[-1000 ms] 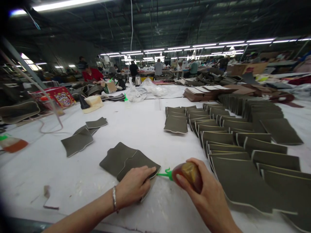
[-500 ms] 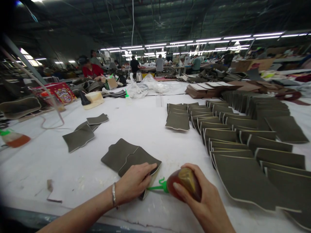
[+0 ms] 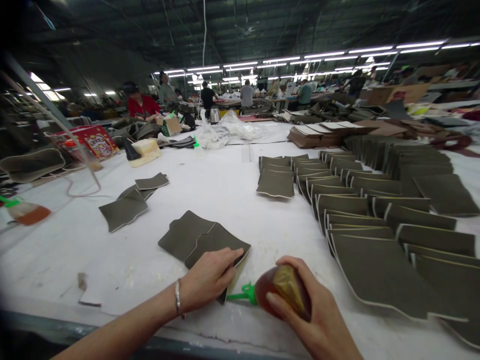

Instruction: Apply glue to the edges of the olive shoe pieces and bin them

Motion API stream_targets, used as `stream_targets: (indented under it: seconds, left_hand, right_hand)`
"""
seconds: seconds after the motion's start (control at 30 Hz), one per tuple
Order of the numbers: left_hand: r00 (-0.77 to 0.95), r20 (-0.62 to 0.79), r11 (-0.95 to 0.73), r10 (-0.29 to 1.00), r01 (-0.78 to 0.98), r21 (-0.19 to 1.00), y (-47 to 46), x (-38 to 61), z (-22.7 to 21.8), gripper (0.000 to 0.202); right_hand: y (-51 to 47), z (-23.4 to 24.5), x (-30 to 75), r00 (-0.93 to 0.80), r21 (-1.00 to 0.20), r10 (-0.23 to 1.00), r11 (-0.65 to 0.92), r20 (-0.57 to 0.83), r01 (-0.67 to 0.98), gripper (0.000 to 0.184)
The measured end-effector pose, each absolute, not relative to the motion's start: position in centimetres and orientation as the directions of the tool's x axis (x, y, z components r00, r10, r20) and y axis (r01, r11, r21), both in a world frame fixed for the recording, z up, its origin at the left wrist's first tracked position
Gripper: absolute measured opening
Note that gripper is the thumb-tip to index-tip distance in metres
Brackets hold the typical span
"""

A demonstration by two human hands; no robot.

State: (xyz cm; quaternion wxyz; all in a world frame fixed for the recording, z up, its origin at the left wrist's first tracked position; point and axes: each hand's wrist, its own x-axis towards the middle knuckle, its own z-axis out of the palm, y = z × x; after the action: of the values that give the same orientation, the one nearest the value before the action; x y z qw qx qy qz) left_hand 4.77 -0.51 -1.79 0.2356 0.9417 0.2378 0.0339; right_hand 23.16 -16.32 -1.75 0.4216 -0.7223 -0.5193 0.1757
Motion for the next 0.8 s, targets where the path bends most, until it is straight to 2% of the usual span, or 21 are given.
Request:
stream_targets:
  seconds: [0.17, 0.33, 0.47, 0.57, 0.73, 0.8]
  left_hand:
    - [0.883, -0.053, -0.778, 0.466, 0.437, 0.452, -0.5, 4.8, -1.9, 0.043]
    - [0.884, -0.059, -0.779, 0.464, 0.439, 0.448, -0.5, 4.9, -1.8, 0.044]
    - [0.882, -0.065, -0.778, 0.466, 0.444, 0.444, -0.5, 4.9, -1.6, 0.045]
    - [0.883, -0.075, -0.776, 0.463, 0.444, 0.448, -0.5, 4.9, -1.7, 0.045]
    - [0.89, -0.07, -0.786, 0.45, 0.432, 0.442, -0.5, 4.9, -1.8, 0.045]
    - [0.892, -0.07, -0.785, 0.447, 0.429, 0.447, -0.4, 4.9, -1.9, 0.046]
  right_hand:
    - [-16.5, -2.0, 23.4, 0.418, -0.739, 0.856, -0.065, 0.304, 0.671, 0.04]
    - [-16.9, -2.2, 23.7, 0.285, -0.714, 0.906, 0.026, 0.312, 0.699, 0.035]
    - [-16.8, -2.6, 24.5, 0.348, -0.687, 0.867, -0.009, 0.357, 0.727, 0.038]
    - [-16.8, -2.7, 24.1, 0.37, -0.717, 0.875, -0.039, 0.311, 0.696, 0.039]
    - [-17.0, -2.3, 22.3, 0.45, -0.849, 0.871, -0.079, 0.196, 0.522, 0.038]
    - [-16.7, -2.3, 22.5, 0.483, -0.855, 0.855, -0.099, 0.188, 0.509, 0.038]
